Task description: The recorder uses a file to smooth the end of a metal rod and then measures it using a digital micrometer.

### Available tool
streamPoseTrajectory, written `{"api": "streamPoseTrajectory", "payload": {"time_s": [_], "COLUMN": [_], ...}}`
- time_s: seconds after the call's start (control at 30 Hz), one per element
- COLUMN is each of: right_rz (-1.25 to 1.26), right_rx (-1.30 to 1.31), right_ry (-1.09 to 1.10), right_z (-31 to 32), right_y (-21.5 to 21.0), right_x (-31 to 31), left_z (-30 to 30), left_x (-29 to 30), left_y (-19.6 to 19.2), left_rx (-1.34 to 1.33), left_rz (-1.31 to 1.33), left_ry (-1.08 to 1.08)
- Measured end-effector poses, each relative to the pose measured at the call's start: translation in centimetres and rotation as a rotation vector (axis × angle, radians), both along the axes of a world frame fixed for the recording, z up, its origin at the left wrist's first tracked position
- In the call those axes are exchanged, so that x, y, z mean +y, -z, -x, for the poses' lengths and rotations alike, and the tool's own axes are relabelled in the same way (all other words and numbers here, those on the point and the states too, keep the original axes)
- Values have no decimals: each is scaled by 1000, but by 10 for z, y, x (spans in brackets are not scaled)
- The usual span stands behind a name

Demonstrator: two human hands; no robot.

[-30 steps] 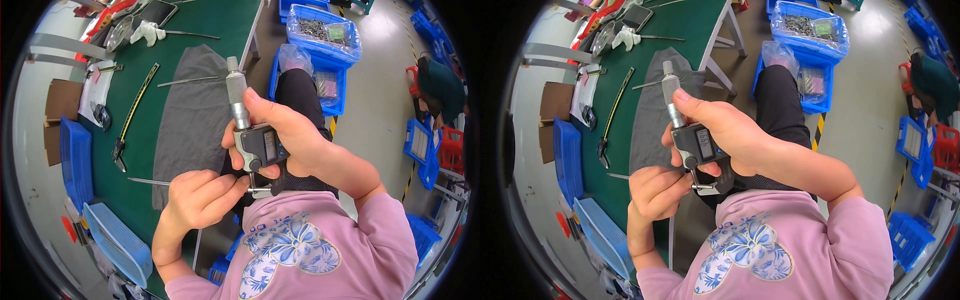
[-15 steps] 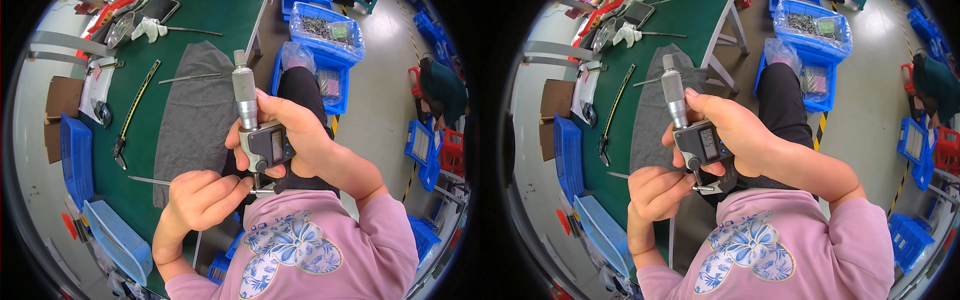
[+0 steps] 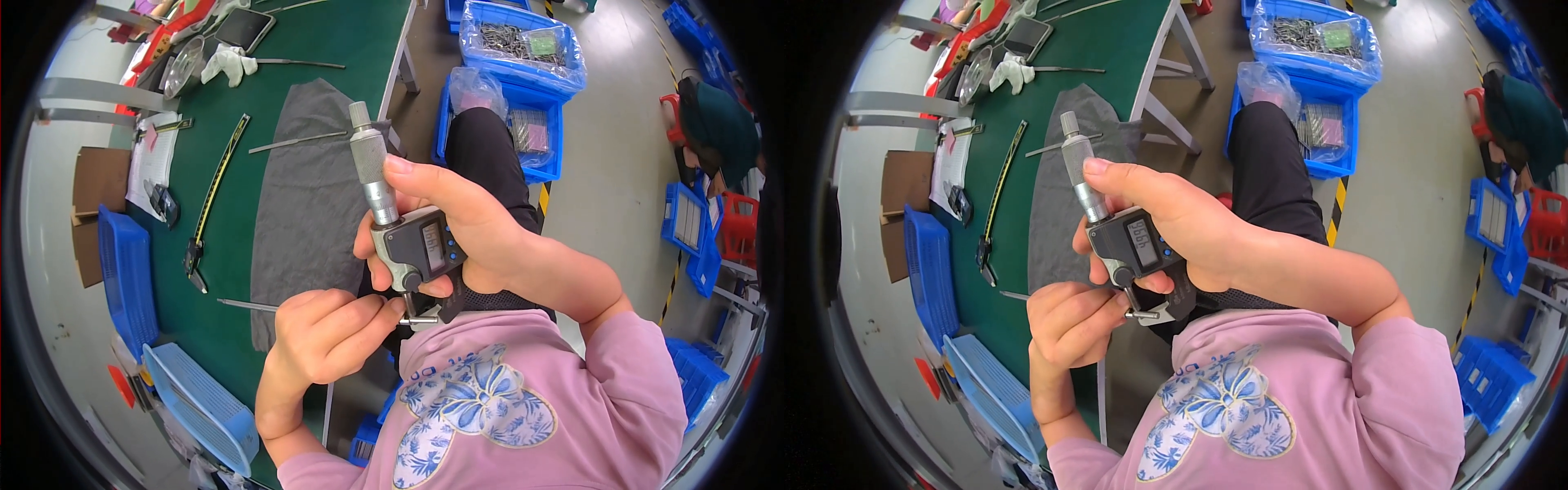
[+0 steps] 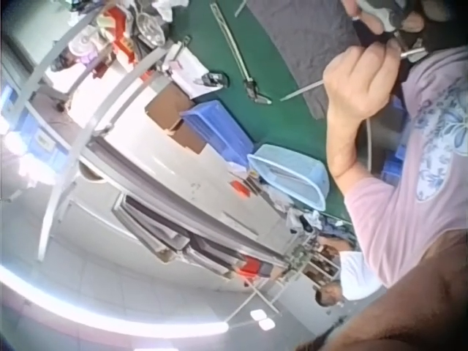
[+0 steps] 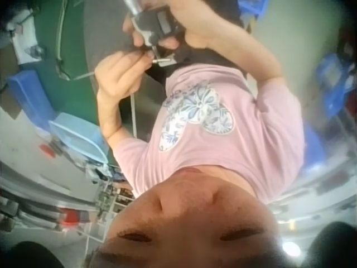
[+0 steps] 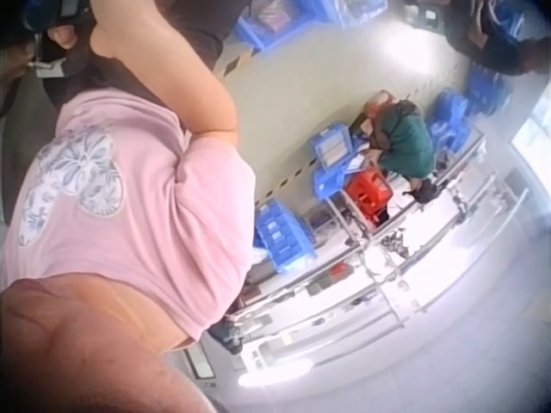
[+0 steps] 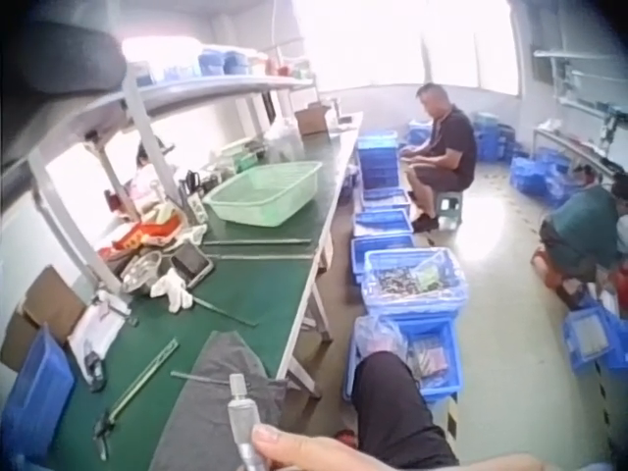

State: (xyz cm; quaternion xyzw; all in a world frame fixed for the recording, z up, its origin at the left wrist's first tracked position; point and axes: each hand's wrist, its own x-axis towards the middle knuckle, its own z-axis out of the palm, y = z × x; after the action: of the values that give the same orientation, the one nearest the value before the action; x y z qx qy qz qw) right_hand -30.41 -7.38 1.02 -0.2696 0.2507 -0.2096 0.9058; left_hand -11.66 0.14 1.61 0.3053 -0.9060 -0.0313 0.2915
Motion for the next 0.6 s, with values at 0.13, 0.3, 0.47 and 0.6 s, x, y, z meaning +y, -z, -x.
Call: {"api": "streamPoseTrajectory", "payload": {"time_s": [0.13,0.3,0.47,0.6], "right_rz": [8,56,-27,-55], "right_rx": [6,24,-47,-83], "right_ry": [-4,-19,6,12], "right_z": [-1,0,2,4], "right_y": [1,0,5,4], "right_x": [1,1,0,1], "left_z": [-1,0,1,1], "left_x": [0,0,1,2], "left_y": [0,-1,-4,-4], "left_rx": [6,5,14,9], "left_rz": [-9,-5,-11,-8], "left_ry": [-2,6,-2,-4]}}
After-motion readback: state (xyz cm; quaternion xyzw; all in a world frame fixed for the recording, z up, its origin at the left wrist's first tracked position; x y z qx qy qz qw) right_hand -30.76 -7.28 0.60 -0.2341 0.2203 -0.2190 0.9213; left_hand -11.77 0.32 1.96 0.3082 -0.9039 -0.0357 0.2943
